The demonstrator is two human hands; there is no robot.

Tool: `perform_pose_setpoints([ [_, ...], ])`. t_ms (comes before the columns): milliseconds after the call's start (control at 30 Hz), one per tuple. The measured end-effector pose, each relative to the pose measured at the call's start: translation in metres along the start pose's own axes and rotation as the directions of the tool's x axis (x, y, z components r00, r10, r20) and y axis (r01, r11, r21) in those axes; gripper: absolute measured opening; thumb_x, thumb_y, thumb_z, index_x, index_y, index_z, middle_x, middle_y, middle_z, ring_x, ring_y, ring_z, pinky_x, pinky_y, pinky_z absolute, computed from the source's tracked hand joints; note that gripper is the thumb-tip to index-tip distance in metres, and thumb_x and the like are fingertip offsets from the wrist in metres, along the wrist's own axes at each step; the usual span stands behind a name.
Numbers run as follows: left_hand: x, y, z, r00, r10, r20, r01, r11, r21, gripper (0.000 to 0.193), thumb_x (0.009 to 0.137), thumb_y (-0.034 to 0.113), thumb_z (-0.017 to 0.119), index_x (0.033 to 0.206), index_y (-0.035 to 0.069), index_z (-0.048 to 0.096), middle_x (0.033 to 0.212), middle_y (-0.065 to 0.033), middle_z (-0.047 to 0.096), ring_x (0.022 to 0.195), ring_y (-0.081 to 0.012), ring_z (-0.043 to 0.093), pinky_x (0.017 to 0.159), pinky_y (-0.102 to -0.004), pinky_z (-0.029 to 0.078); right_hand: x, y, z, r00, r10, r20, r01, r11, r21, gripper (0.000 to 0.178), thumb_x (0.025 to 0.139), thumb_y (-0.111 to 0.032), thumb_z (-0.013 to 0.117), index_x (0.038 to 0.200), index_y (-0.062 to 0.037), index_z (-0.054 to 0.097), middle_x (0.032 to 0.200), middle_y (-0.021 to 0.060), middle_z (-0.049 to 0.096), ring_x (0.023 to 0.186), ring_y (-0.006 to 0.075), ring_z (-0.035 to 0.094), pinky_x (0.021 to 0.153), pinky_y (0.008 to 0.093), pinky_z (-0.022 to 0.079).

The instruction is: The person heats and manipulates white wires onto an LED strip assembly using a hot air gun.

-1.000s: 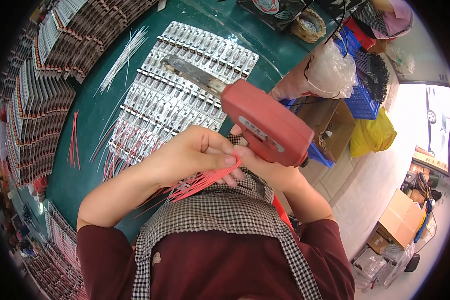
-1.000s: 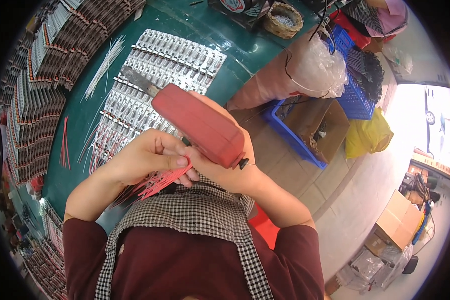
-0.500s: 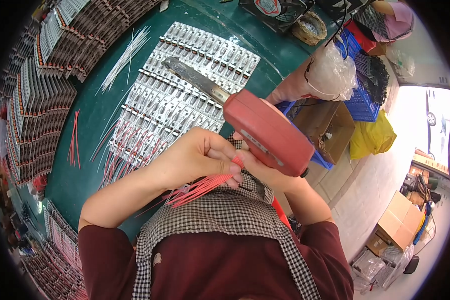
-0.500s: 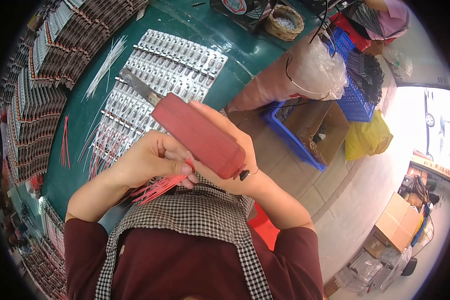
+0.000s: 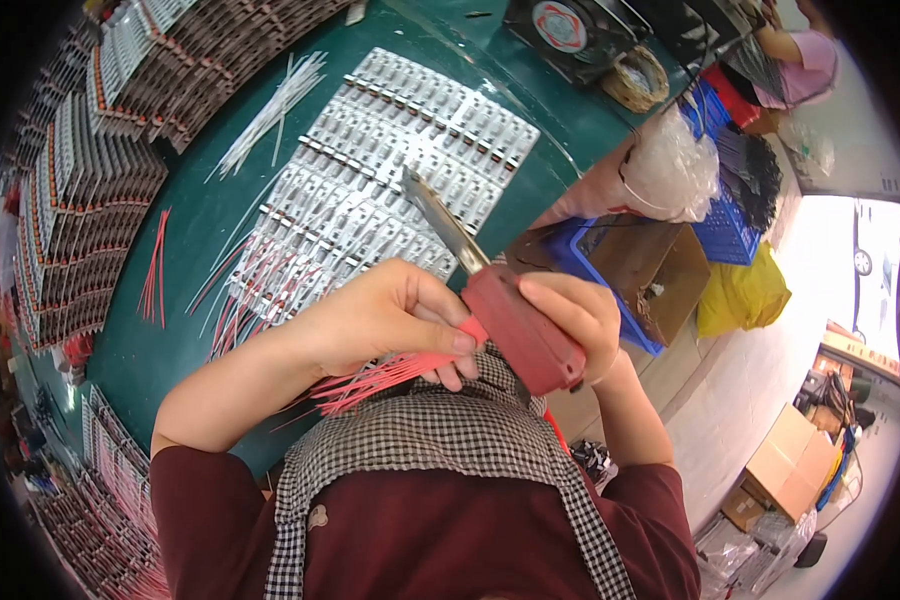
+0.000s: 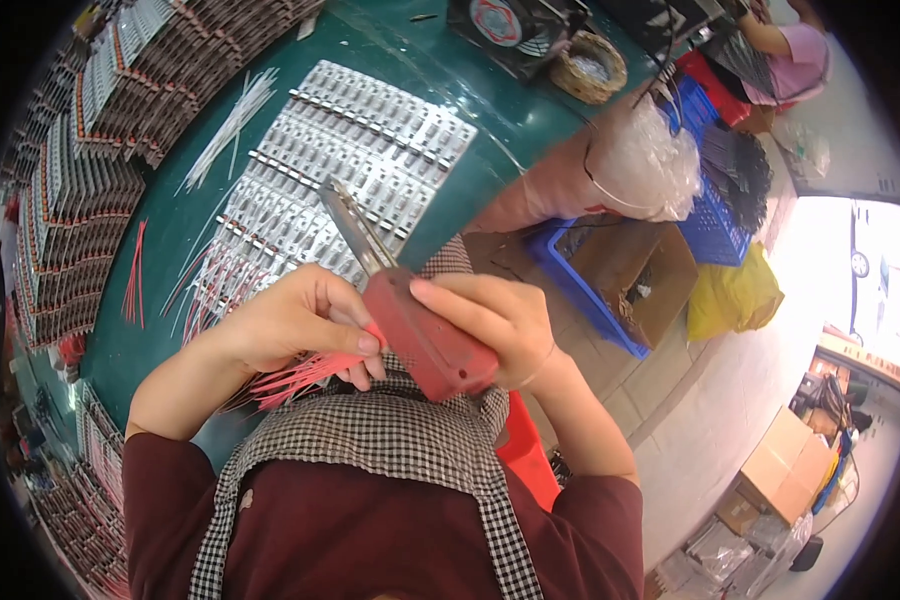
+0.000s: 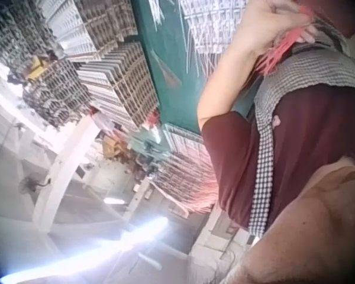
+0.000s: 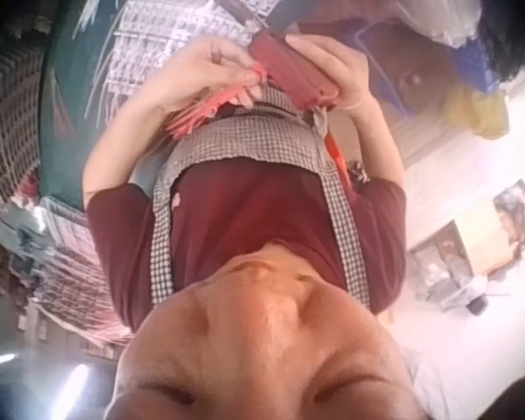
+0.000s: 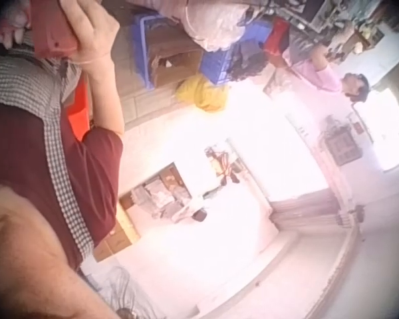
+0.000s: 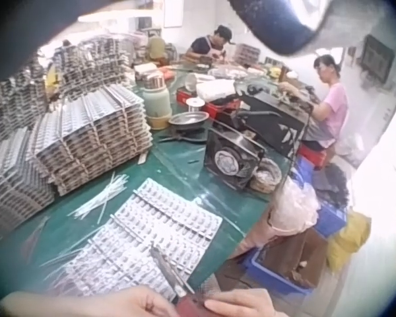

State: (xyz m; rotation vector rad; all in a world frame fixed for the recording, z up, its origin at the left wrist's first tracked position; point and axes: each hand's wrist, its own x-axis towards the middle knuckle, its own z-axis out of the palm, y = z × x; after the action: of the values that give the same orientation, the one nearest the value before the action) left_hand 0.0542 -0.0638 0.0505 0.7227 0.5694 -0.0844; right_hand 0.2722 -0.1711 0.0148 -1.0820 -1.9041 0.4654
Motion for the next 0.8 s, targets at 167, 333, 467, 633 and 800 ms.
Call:
perform_pose_setpoints([
  [167,-0.038,0.025,-0.022,0.976,0.134,-0.172,-0.109,0.983,0.147,0.014,0.082,0.001,0.061,0.092,-0.008,0.063,0.080,-0.0158,0.066,0.069,-0.0194,0.066,0.062,-0.0270,0.054,-0.024,0.000,-0.007,0.980,0.128,-0.151,-0.160,0.962,-0.220,0.044,0.071,-0.014,0.066,0.109,0.0054,0.057,0.099,0.0184,0.064,0.083,0.0292,0.065,0.071,0.0337,0.052],
  [333,-0.063,0.036,-0.078,0.548,0.699,-0.460,-0.231,0.655,0.720,0.011,0.078,-0.003,0.060,0.089,-0.004,0.065,0.080,-0.0098,0.066,0.067,-0.0177,0.064,0.061,-0.0264,0.050,0.013,-0.017,0.005,0.741,0.668,-0.063,-0.596,0.699,0.395,0.050,0.072,0.000,0.070,0.118,0.0039,0.050,0.101,0.0137,0.061,0.072,0.0150,0.056,0.065,0.0271,0.047],
  [467,-0.038,0.028,-0.111,0.373,0.928,0.004,0.316,-0.131,0.940,0.013,0.071,0.000,0.060,0.083,0.005,0.063,0.077,-0.0074,0.055,0.068,-0.0246,0.058,0.058,-0.0316,0.048,0.047,-0.006,0.025,0.764,0.641,0.068,-0.435,0.435,0.788,0.049,0.077,0.003,0.064,0.123,0.0010,0.047,0.113,0.0102,0.057,0.072,0.0096,0.049,0.064,0.0241,0.042],
  [633,-0.028,0.015,-0.121,0.470,0.882,-0.040,0.263,-0.097,0.960,0.019,0.070,-0.003,0.063,0.088,0.003,0.064,0.076,-0.0073,0.056,0.065,-0.0233,0.057,0.057,-0.0316,0.046,0.071,-0.004,0.039,0.741,0.639,0.204,-0.582,0.460,0.670,0.053,0.077,0.004,0.062,0.126,-0.0002,0.044,0.115,0.0109,0.057,0.071,0.0092,0.048,0.065,0.0244,0.043],
  [800,-0.028,0.011,-0.123,0.466,0.885,0.006,0.242,-0.134,0.961,0.019,0.070,-0.001,0.063,0.089,0.001,0.063,0.077,-0.0072,0.055,0.064,-0.0221,0.056,0.055,-0.0307,0.046,0.074,-0.006,0.044,0.625,0.722,0.297,-0.716,0.379,0.587,0.053,0.076,-0.001,0.065,0.126,-0.0018,0.047,0.119,0.0130,0.056,0.084,0.0114,0.056,0.074,0.0249,0.046],
])
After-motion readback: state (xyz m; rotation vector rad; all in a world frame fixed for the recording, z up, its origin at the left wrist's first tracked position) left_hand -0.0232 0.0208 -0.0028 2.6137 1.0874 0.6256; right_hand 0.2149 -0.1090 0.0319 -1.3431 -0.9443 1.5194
